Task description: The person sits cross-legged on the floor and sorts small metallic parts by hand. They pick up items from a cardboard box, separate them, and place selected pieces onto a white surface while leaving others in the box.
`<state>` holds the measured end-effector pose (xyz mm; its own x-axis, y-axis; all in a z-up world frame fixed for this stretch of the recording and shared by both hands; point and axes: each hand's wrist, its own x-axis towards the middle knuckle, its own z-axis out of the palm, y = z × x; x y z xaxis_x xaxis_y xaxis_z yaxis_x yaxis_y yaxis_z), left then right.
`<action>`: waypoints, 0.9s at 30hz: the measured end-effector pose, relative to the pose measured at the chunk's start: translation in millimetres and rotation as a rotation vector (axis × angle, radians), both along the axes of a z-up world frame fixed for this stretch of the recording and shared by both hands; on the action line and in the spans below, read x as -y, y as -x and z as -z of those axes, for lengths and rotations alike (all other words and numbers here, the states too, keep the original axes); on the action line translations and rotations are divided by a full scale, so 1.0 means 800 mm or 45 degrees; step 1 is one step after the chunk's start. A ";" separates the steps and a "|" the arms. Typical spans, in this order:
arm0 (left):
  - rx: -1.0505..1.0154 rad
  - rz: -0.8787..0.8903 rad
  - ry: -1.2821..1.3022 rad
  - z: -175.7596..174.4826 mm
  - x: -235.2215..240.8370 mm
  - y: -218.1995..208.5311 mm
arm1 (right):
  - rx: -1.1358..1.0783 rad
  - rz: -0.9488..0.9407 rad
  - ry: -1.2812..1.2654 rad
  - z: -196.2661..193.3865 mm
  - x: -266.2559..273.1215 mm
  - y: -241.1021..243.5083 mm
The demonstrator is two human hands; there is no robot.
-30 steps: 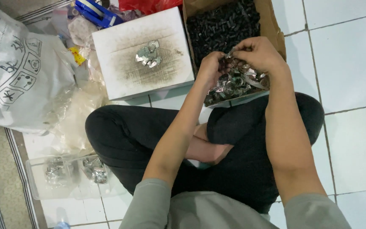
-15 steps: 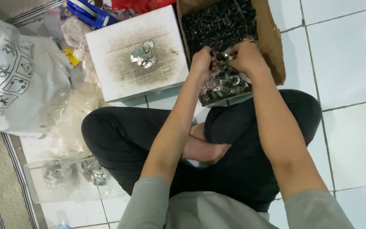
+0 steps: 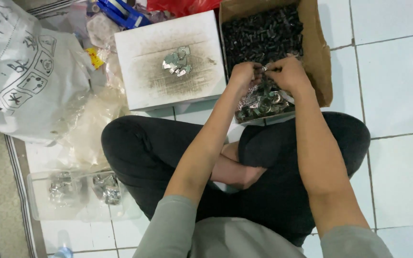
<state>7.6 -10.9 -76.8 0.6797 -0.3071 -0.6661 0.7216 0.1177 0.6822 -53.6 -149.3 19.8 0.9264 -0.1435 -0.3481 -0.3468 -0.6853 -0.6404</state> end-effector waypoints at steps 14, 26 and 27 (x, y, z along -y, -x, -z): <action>-0.013 -0.037 0.167 -0.097 -0.024 0.017 | -0.140 0.368 -1.036 0.000 0.003 0.002; 0.250 0.052 -0.183 -0.082 -0.013 0.028 | 0.091 0.070 -0.016 0.031 0.015 -0.001; 0.209 0.021 -0.174 -0.087 -0.011 0.030 | 0.086 0.071 0.039 0.031 0.016 -0.001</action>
<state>-16.2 -2.1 -6.9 0.7781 -0.2333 -0.5832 0.6007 0.0052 0.7995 -52.8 -162.0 -5.0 0.9378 -0.2054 -0.2800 -0.3420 -0.6856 -0.6426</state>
